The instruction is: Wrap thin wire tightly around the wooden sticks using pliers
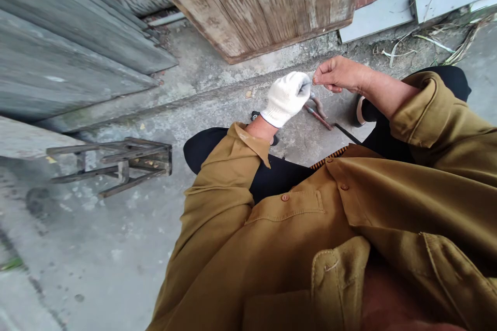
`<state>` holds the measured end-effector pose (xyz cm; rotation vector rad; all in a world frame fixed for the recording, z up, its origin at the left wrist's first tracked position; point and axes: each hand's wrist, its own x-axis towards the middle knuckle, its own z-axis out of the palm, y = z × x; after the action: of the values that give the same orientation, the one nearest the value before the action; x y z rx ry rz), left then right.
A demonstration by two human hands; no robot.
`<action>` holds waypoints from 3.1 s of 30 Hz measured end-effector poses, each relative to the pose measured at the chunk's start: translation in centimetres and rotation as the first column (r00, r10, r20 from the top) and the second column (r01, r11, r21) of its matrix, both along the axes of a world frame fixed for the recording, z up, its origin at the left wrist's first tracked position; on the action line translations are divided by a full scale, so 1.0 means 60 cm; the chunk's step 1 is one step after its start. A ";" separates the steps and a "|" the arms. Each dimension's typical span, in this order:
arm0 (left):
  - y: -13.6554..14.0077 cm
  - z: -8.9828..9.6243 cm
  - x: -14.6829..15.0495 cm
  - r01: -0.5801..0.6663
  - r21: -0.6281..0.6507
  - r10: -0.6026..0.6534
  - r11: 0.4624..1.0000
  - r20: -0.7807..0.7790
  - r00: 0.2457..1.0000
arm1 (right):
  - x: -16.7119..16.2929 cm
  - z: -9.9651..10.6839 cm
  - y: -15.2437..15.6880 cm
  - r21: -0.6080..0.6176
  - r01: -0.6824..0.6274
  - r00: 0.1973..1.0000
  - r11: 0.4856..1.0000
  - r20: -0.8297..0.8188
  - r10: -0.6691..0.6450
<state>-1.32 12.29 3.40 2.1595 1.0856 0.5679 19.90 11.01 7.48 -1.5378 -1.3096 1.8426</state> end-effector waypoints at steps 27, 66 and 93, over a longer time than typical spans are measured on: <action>-0.010 0.022 0.004 0.258 -0.913 0.309 0.316 0.356 0.882 | 0.012 0.028 -0.010 0.489 -0.405 0.891 0.773 0.400 0.214; 0.008 0.047 -0.025 0.071 -0.295 -0.023 0.953 0.162 0.987 | -0.007 0.014 -0.010 -0.107 -0.131 0.991 0.986 -0.051 0.126; -0.012 0.042 0.003 0.116 -0.834 0.343 0.539 0.344 0.874 | -0.017 0.020 -0.016 0.421 -0.292 0.895 0.859 0.436 0.091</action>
<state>-1.17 11.54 5.92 1.0061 0.9380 0.4518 18.90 10.07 8.65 -1.5877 -2.0013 1.1824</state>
